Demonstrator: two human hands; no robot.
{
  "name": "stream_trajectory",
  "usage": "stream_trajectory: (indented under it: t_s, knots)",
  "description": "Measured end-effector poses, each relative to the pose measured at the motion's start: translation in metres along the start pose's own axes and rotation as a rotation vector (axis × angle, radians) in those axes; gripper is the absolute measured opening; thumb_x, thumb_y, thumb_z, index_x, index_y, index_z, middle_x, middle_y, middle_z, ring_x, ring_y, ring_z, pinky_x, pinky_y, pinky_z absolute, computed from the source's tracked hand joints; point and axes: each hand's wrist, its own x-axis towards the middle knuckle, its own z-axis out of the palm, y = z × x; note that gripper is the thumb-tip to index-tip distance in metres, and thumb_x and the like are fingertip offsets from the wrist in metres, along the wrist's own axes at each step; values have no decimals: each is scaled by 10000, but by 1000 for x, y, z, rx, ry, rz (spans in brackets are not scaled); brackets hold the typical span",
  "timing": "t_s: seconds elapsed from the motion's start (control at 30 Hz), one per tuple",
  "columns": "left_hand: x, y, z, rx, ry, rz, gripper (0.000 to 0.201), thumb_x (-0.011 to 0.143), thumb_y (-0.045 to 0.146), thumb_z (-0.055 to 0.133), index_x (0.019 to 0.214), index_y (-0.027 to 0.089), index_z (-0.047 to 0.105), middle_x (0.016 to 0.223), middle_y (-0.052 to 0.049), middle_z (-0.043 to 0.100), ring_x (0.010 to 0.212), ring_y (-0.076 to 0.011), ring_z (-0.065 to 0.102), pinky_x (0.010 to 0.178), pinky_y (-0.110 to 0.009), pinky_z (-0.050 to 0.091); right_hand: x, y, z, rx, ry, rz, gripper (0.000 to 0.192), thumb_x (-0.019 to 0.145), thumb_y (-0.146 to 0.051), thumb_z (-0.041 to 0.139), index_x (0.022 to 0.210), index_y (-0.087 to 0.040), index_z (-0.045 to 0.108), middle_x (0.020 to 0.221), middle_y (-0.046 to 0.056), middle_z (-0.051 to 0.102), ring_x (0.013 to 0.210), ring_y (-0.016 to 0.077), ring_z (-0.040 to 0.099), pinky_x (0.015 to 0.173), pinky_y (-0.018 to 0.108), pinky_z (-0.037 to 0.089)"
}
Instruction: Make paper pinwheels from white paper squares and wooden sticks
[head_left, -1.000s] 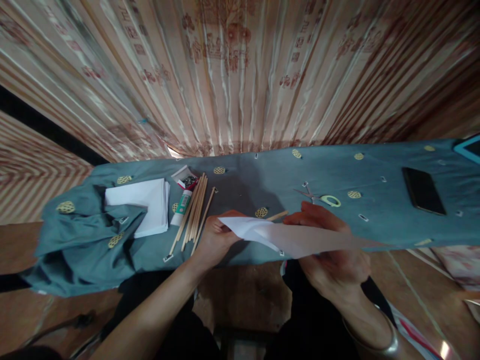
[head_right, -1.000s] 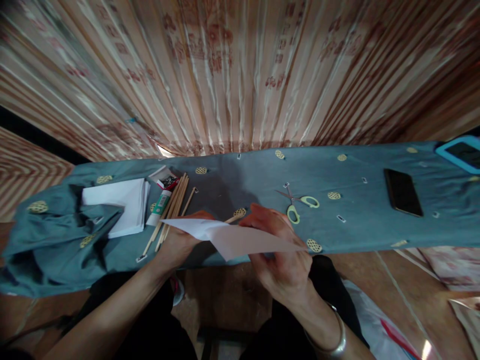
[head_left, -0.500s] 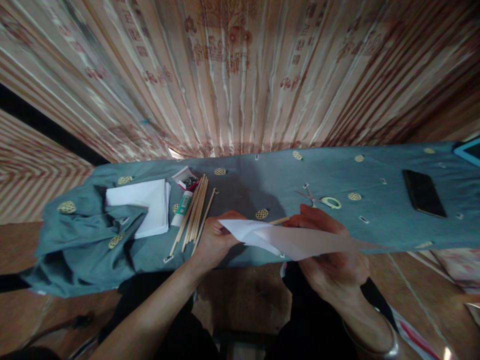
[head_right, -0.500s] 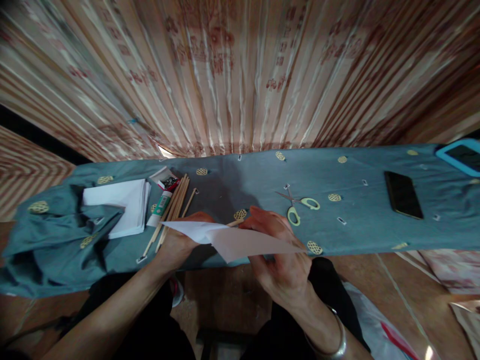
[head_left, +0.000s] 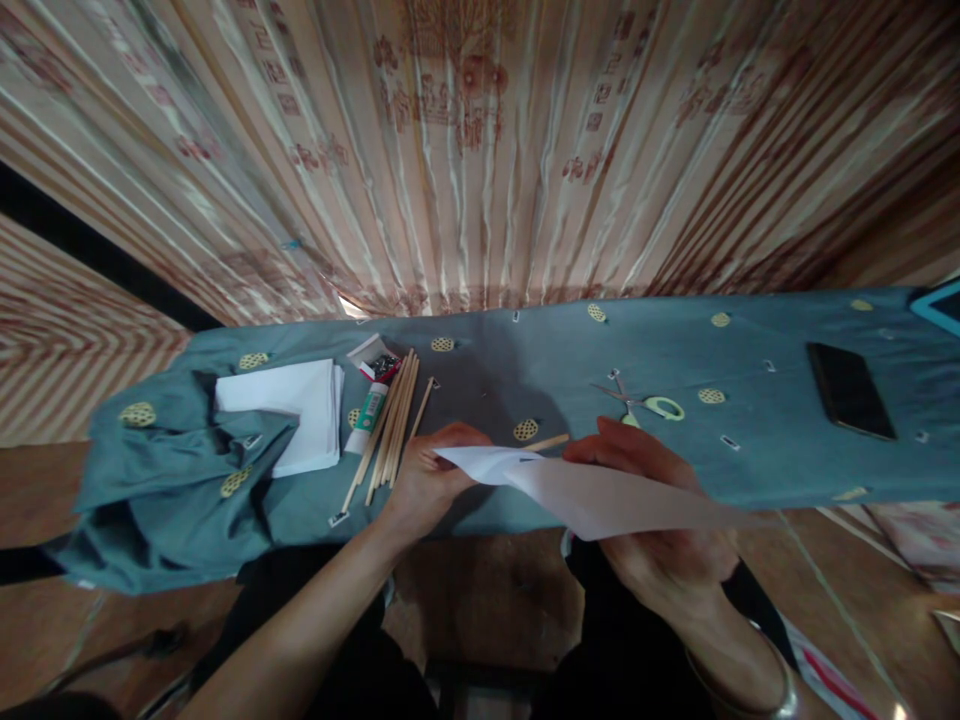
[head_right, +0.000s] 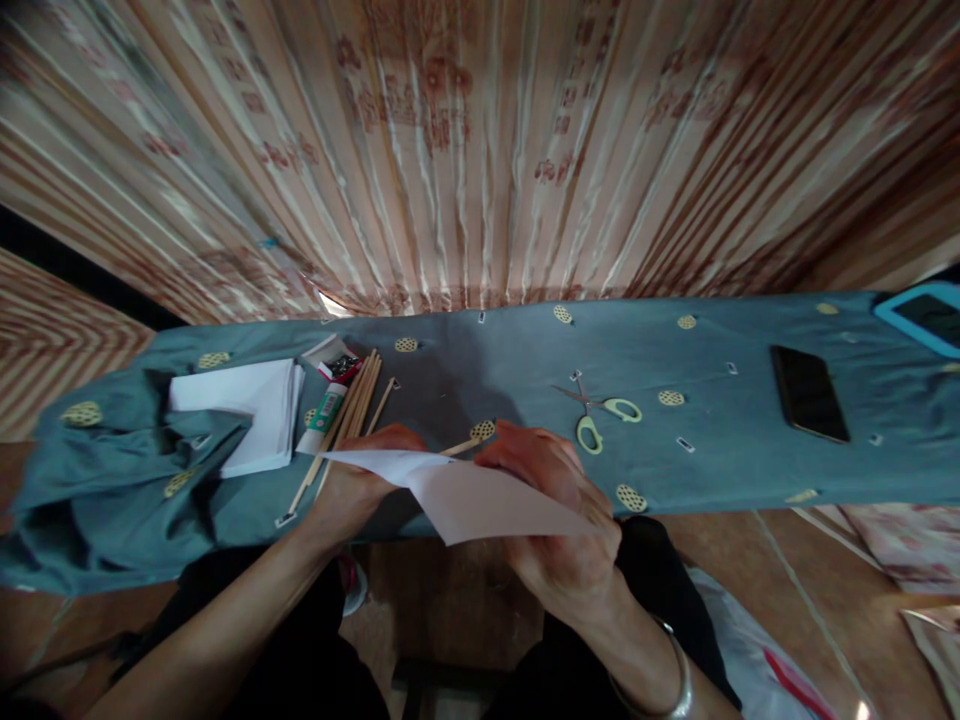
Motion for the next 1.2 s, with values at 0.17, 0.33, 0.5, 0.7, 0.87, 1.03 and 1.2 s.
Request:
stream_trajectory:
  t_s: [0.17, 0.33, 0.5, 0.7, 0.87, 1.03, 1.2]
  knots:
    - [-2, 3, 0, 18, -20, -4, 136, 676, 285, 771, 676, 164, 710, 754, -53, 696, 697, -161, 623, 700, -269, 512, 6, -2, -1, -93, -14, -80, 521, 868, -130, 604, 1367, -236, 501, 876, 48, 761, 861, 240, 741, 827, 430, 614]
    - [-2, 1, -1, 50, -19, -15, 186, 681, 333, 771, 683, 160, 704, 767, -56, 692, 716, -167, 626, 698, -269, 517, 7, -2, -2, -109, 11, -77, 525, 853, -96, 583, 1354, -242, 522, 881, 39, 768, 869, 230, 744, 837, 397, 611]
    - [-2, -1, -2, 52, -21, -11, 221, 694, 363, 767, 685, 157, 690, 768, -65, 688, 727, -186, 638, 694, -289, 523, 6, -2, 0, -144, 13, -110, 343, 851, -116, 581, 1175, -221, 622, 917, 63, 771, 893, 250, 747, 821, 396, 609]
    - [-2, 4, -2, 86, -39, -10, 190, 700, 317, 761, 637, 163, 668, 740, -44, 689, 690, -162, 629, 675, -257, 519, 7, -3, -3, -111, -19, -101, 455, 857, -135, 589, 1303, -218, 550, 882, 45, 773, 863, 240, 754, 818, 389, 612]
    - [-2, 1, -4, 149, -45, 14, 281, 745, 421, 739, 672, 156, 681, 768, -70, 703, 712, -175, 644, 679, -266, 525, 7, -2, -3, -108, -6, -107, 496, 852, -118, 579, 1333, -231, 532, 897, 44, 771, 881, 237, 750, 820, 389, 614]
    - [-3, 0, -6, 172, -57, 13, 287, 747, 431, 735, 692, 152, 699, 786, -71, 714, 713, -167, 647, 677, -254, 523, 9, -4, -4, -115, -17, -119, 397, 858, -118, 584, 1245, -203, 584, 892, 60, 773, 909, 236, 747, 828, 372, 617]
    - [-3, 9, -6, 211, -49, -10, 297, 750, 442, 733, 689, 152, 710, 754, -61, 711, 702, -169, 648, 668, -257, 526, 9, -4, -3, -118, -11, -110, 348, 856, -133, 582, 1195, -208, 617, 893, 50, 774, 906, 235, 754, 843, 372, 619]
